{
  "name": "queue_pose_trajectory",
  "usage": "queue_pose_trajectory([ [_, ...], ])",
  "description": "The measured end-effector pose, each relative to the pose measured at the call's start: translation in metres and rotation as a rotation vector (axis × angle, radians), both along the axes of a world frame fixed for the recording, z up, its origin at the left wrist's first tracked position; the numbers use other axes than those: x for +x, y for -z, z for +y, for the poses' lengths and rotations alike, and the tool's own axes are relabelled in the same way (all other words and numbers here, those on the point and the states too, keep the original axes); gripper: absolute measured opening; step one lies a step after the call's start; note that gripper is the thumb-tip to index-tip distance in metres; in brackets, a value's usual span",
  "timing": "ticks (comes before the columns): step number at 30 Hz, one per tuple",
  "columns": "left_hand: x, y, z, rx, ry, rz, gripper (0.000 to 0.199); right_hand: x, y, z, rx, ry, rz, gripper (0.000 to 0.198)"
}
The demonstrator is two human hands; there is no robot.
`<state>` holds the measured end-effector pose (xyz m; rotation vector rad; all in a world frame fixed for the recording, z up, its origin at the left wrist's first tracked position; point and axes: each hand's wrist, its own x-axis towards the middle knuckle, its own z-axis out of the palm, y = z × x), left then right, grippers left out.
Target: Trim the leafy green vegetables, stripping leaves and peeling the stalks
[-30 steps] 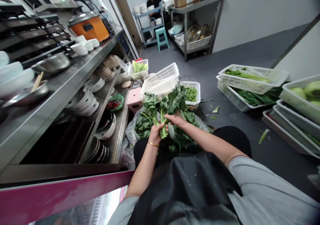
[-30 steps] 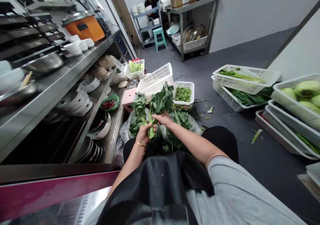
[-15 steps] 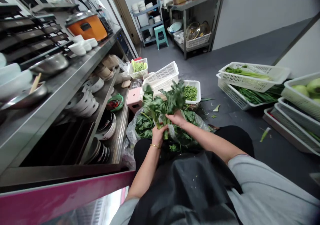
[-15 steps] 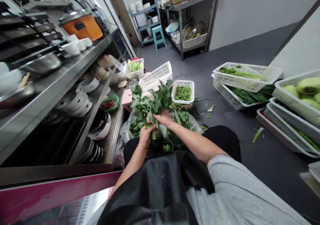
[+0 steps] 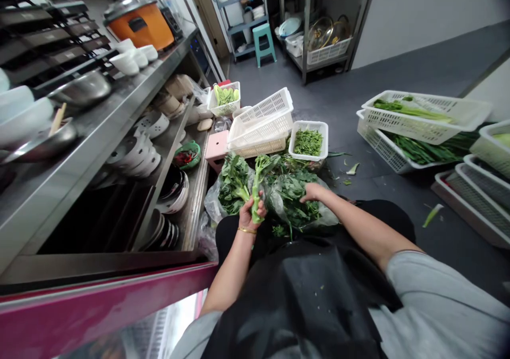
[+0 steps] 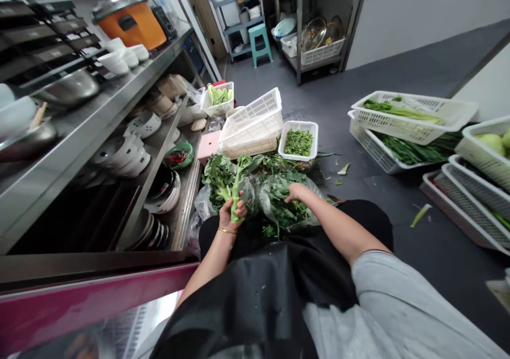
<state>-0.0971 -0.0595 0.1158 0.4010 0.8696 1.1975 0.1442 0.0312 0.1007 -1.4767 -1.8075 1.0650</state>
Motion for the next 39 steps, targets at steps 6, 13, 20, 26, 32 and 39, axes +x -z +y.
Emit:
queue_pose_trajectory([
  [6, 0.026, 0.003, -0.001, -0.031, 0.132, -0.004, 0.043, -0.062, -0.045, 0.005, -0.246, -0.236, 0.288, 0.027],
  [13, 0.023, 0.001, 0.017, -0.093, -0.180, 0.179, 0.041, -0.083, -0.035, -0.053, 0.030, -0.159, 0.236, 0.010],
  [20, 0.011, -0.009, 0.002, 0.106, -0.099, 0.271, 0.052, -0.078, -0.051, -0.017, -0.240, -0.066, 0.380, 0.026],
  [26, 0.027, 0.005, 0.001, 0.099, -0.215, 0.424, 0.052, -0.088, -0.053, -0.029, 0.183, -0.062, 0.059, 0.018],
  [32, 0.019, 0.008, -0.001, 0.152, -0.228, 0.434, 0.052, -0.074, -0.045, -0.048, 0.090, -0.159, -0.041, 0.046],
  [39, 0.033, 0.003, -0.002, 0.063, -0.239, 0.437, 0.049, -0.088, -0.053, -0.029, 0.296, -0.235, -0.438, 0.027],
])
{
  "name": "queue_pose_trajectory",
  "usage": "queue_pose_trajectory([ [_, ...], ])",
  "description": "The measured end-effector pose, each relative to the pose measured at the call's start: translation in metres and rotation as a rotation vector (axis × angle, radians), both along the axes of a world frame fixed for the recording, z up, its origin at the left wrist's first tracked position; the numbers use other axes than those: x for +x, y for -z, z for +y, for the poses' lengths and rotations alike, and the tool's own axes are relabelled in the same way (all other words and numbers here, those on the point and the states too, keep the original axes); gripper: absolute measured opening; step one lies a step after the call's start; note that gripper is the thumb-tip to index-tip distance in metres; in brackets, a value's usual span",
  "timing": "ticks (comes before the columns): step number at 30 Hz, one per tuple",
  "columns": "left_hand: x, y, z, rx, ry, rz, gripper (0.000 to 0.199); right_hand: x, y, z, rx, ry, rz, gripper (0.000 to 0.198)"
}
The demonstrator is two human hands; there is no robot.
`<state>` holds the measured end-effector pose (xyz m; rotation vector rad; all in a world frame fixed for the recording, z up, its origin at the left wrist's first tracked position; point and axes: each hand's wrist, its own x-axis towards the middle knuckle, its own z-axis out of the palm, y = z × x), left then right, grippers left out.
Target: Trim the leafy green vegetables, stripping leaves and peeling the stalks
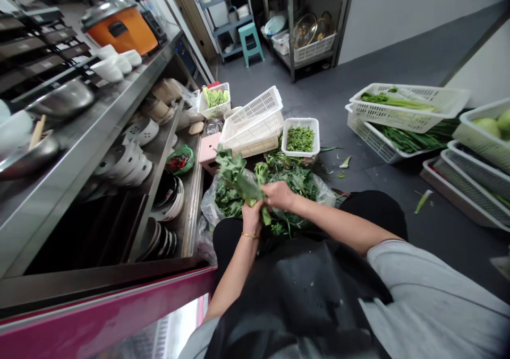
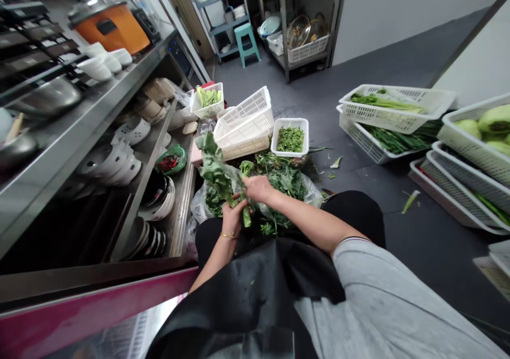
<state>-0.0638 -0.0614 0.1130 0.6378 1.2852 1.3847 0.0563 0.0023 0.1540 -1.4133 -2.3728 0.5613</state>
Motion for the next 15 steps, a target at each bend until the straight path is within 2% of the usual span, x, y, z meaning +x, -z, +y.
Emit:
queue_pose_trajectory([
  [2, -0.005, -0.001, 0.005, -0.012, -0.031, -0.117, 0.042, 0.002, 0.011, -0.022, 0.045, -0.192, 0.026, 0.023],
  [3, -0.010, -0.002, 0.007, -0.014, -0.016, -0.180, 0.039, 0.007, 0.019, -0.032, 0.022, -0.222, 0.053, 0.022],
  [5, -0.020, -0.006, 0.007, -0.016, 0.076, -0.314, 0.035, 0.027, 0.037, -0.043, -0.113, -0.099, 0.059, 0.025],
  [8, -0.030, -0.011, 0.000, 0.025, 0.178, -0.491, 0.030, 0.064, 0.055, -0.032, -0.323, 0.162, -0.041, 0.027],
  [10, -0.030, -0.013, -0.006, 0.056, 0.209, -0.560, 0.027, 0.077, 0.053, -0.014, -0.360, 0.187, -0.079, 0.032],
  [11, -0.028, -0.013, -0.008, 0.062, 0.223, -0.580, 0.026, 0.076, 0.047, -0.004, -0.377, 0.172, -0.030, 0.035],
  [15, -0.015, -0.014, -0.012, 0.036, 0.276, -0.637, 0.023, 0.037, 0.009, 0.024, -0.541, 0.046, 0.521, 0.043],
])
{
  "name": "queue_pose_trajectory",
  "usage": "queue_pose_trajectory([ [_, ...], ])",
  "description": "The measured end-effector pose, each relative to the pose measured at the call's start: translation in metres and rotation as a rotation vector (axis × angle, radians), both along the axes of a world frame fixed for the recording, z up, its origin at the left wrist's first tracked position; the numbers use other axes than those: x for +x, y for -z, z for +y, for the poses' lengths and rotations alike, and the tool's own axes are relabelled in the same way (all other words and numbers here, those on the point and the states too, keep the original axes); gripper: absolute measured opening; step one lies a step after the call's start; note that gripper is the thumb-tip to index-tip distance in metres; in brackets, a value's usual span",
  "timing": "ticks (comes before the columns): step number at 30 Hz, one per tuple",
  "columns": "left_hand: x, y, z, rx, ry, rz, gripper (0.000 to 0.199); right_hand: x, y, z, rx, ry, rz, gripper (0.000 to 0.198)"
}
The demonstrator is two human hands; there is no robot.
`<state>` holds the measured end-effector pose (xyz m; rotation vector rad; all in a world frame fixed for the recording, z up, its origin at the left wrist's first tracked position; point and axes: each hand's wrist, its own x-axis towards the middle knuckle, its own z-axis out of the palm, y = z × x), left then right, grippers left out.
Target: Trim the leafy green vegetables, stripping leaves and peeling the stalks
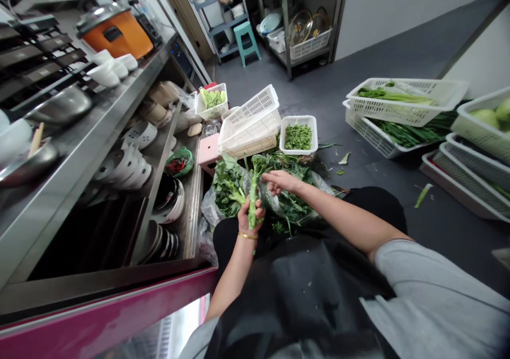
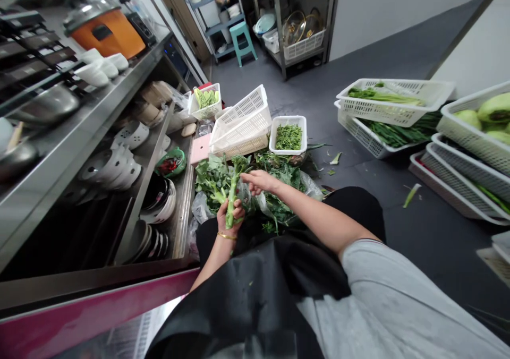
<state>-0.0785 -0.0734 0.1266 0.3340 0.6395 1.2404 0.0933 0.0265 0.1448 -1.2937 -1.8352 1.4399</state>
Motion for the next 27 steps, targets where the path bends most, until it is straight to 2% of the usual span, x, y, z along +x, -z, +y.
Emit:
queue_pose_trajectory([
  [2, 0.005, 0.000, 0.000, -0.028, 0.012, -0.017, 0.021, -0.022, -0.013, -0.002, 0.079, 0.084, 0.113, 0.042],
  [4, 0.007, 0.001, 0.002, -0.061, -0.025, 0.010, 0.019, -0.034, -0.017, -0.020, 0.317, 0.138, 0.025, 0.038],
  [6, 0.005, 0.005, 0.004, -0.084, -0.113, 0.060, 0.018, -0.035, -0.015, -0.047, 0.599, -0.008, -0.052, 0.034],
  [8, 0.001, 0.008, 0.005, -0.077, -0.167, 0.093, 0.021, -0.028, -0.014, -0.070, 0.765, -0.232, -0.055, 0.030],
  [9, -0.001, 0.009, 0.005, -0.057, -0.171, 0.104, 0.024, -0.024, -0.016, -0.075, 0.771, -0.270, -0.058, 0.030],
  [10, -0.002, 0.009, 0.004, -0.028, -0.150, 0.124, 0.026, -0.020, -0.019, -0.075, 0.733, -0.227, -0.074, 0.030],
  [13, 0.001, 0.004, -0.001, 0.098, -0.078, 0.255, 0.034, -0.015, -0.035, -0.050, 0.533, 0.082, -0.098, 0.034],
  [15, 0.008, 0.000, -0.005, 0.156, -0.062, 0.352, 0.039, -0.018, -0.042, -0.029, 0.474, 0.137, -0.059, 0.039],
  [18, 0.016, -0.004, -0.009, 0.164, -0.084, 0.389, 0.040, -0.023, -0.038, -0.024, 0.546, 0.073, 0.026, 0.021],
  [20, 0.017, -0.002, -0.010, 0.139, -0.072, 0.341, 0.037, -0.020, -0.029, -0.041, 0.656, -0.008, 0.103, 0.023],
  [22, 0.015, 0.002, -0.010, 0.101, -0.047, 0.260, 0.034, -0.009, -0.022, -0.063, 0.670, -0.145, 0.162, 0.026],
  [24, 0.013, 0.005, -0.010, 0.060, -0.038, 0.197, 0.032, 0.006, -0.023, -0.076, 0.502, -0.202, 0.152, 0.033],
  [26, 0.012, 0.004, -0.010, 0.062, -0.046, 0.199, 0.031, 0.019, -0.031, -0.075, 0.290, -0.132, 0.066, 0.042],
  [27, 0.012, 0.001, -0.011, 0.080, -0.053, 0.222, 0.032, 0.022, -0.036, -0.069, 0.232, -0.071, 0.006, 0.046],
])
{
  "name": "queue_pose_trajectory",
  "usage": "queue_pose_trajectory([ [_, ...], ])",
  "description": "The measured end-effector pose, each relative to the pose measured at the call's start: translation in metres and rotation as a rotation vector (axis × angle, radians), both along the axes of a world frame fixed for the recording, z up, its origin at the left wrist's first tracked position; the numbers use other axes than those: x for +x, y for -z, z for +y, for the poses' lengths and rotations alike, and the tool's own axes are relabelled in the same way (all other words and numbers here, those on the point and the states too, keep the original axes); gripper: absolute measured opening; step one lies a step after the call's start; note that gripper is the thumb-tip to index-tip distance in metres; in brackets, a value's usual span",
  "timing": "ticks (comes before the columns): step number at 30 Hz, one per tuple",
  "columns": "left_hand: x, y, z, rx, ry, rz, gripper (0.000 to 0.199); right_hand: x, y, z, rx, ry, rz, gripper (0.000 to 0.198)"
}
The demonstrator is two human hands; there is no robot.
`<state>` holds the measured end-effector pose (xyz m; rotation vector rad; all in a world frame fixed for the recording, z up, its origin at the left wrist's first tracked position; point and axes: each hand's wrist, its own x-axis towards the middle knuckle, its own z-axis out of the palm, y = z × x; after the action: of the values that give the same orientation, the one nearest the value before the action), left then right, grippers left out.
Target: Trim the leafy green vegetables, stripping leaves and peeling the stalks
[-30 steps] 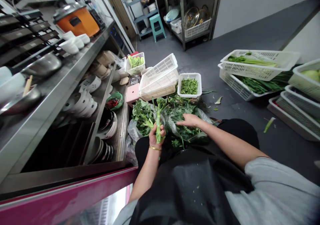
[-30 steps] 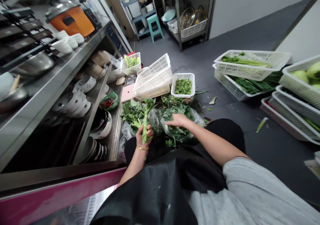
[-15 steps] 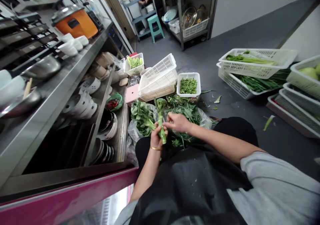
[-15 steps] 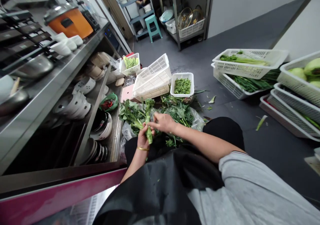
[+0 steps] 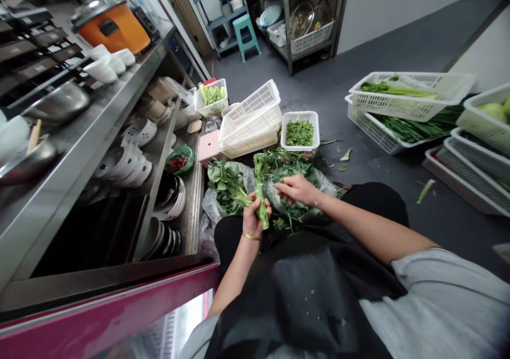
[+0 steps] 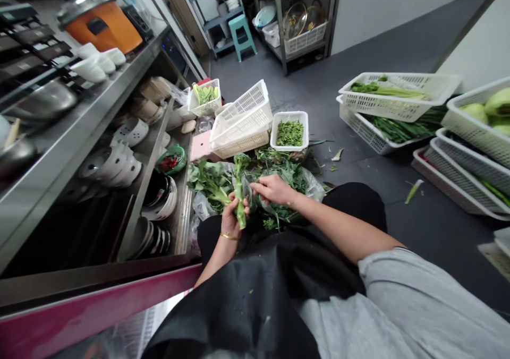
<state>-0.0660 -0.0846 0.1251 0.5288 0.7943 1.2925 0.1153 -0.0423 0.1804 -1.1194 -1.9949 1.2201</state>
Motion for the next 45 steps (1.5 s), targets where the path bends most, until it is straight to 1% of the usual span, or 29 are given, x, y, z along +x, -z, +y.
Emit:
queue_pose_trajectory([
  [1, 0.001, -0.003, -0.001, 0.022, -0.002, 0.030, 0.034, 0.001, -0.005, 0.009, -0.013, 0.072, -0.056, 0.049],
  [3, 0.005, -0.010, -0.003, 0.047, 0.009, 0.075, 0.038, -0.004, -0.011, 0.028, 0.037, 0.183, -0.156, 0.052],
  [6, 0.008, -0.015, -0.006, 0.005, 0.048, 0.049, 0.038, -0.021, -0.010, 0.045, 0.098, 0.222, -0.209, 0.050],
  [7, 0.008, -0.014, -0.006, -0.023, 0.061, 0.032, 0.037, -0.027, -0.008, 0.042, 0.125, 0.206, -0.216, 0.047],
  [9, 0.006, -0.011, -0.004, -0.071, 0.047, 0.019, 0.036, -0.035, -0.003, 0.026, 0.220, 0.156, -0.246, 0.046],
  [11, 0.004, -0.006, 0.000, -0.068, -0.034, 0.047, 0.036, -0.038, -0.001, 0.001, 0.360, 0.045, -0.294, 0.044],
  [13, 0.004, -0.004, 0.002, -0.016, -0.146, 0.104, 0.036, -0.033, -0.004, -0.016, 0.445, -0.104, -0.355, 0.040],
  [14, 0.004, -0.003, 0.002, 0.012, -0.179, 0.139, 0.036, -0.030, -0.008, -0.017, 0.446, -0.137, -0.401, 0.041],
  [15, 0.004, -0.004, 0.002, 0.037, -0.189, 0.177, 0.036, -0.026, -0.011, -0.012, 0.416, -0.122, -0.451, 0.044],
  [17, 0.007, -0.005, -0.001, 0.072, -0.162, 0.266, 0.040, -0.020, -0.017, 0.011, 0.297, 0.008, -0.524, 0.054],
  [19, 0.012, -0.007, -0.004, 0.082, -0.128, 0.368, 0.044, -0.022, -0.021, 0.036, 0.211, 0.127, -0.541, 0.058],
  [21, 0.016, -0.008, -0.006, 0.056, -0.117, 0.436, 0.046, -0.030, -0.020, 0.045, 0.228, 0.189, -0.558, 0.053],
  [22, 0.017, -0.008, -0.006, 0.037, -0.126, 0.433, 0.046, -0.035, -0.018, 0.040, 0.278, 0.183, -0.573, 0.049],
  [23, 0.016, -0.009, -0.004, 0.018, -0.150, 0.405, 0.045, -0.040, -0.016, 0.030, 0.349, 0.137, -0.576, 0.043],
  [25, 0.011, -0.011, 0.000, -0.022, -0.191, 0.291, 0.041, -0.044, -0.010, 0.004, 0.500, -0.045, -0.525, 0.036],
  [26, 0.006, -0.012, 0.003, -0.042, -0.187, 0.218, 0.039, -0.042, -0.007, -0.008, 0.538, -0.142, -0.490, 0.035],
  [27, 0.001, -0.013, 0.005, -0.056, -0.166, 0.140, 0.036, -0.037, -0.003, -0.016, 0.530, -0.209, -0.470, 0.036],
  [28, -0.005, -0.014, 0.007, -0.062, -0.127, 0.062, 0.033, -0.030, 0.001, -0.018, 0.480, -0.215, -0.468, 0.037],
  [30, -0.014, -0.015, 0.006, -0.046, -0.062, -0.070, 0.029, -0.014, 0.009, -0.007, 0.277, -0.127, -0.449, 0.047],
  [31, -0.016, -0.015, 0.004, -0.032, -0.058, -0.107, 0.029, -0.008, 0.013, 0.004, 0.148, -0.088, -0.384, 0.053],
  [33, -0.014, -0.013, -0.001, -0.032, -0.050, -0.129, 0.032, -0.005, 0.018, 0.027, -0.087, -0.073, -0.124, 0.059],
  [34, -0.011, -0.012, -0.004, -0.053, -0.025, -0.125, 0.034, -0.009, 0.019, 0.037, -0.172, -0.069, 0.031, 0.056],
  [35, -0.007, -0.012, -0.006, -0.078, 0.011, -0.122, 0.036, -0.016, 0.019, 0.044, -0.226, -0.054, 0.161, 0.052],
  [36, -0.003, -0.013, -0.008, -0.104, 0.051, -0.122, 0.037, -0.024, 0.017, 0.048, -0.240, -0.018, 0.241, 0.047],
  [37, 0.001, -0.014, -0.009, -0.130, 0.088, -0.120, 0.037, -0.033, 0.015, 0.050, -0.212, 0.021, 0.264, 0.044],
  [38, 0.004, -0.016, -0.009, -0.154, 0.113, -0.114, 0.036, -0.041, 0.012, 0.048, -0.145, 0.061, 0.232, 0.040],
  [40, 0.006, -0.019, -0.006, -0.196, 0.100, -0.077, 0.031, -0.052, 0.008, 0.038, 0.074, 0.111, 0.048, 0.034],
  [43, -0.002, -0.023, 0.004, -0.241, 0.014, -0.017, 0.022, -0.048, 0.010, 0.012, 0.443, 0.050, -0.235, 0.027],
  [45, -0.014, -0.024, 0.010, -0.241, -0.015, -0.021, 0.023, -0.032, 0.018, -0.004, 0.571, -0.046, -0.305, 0.027],
])
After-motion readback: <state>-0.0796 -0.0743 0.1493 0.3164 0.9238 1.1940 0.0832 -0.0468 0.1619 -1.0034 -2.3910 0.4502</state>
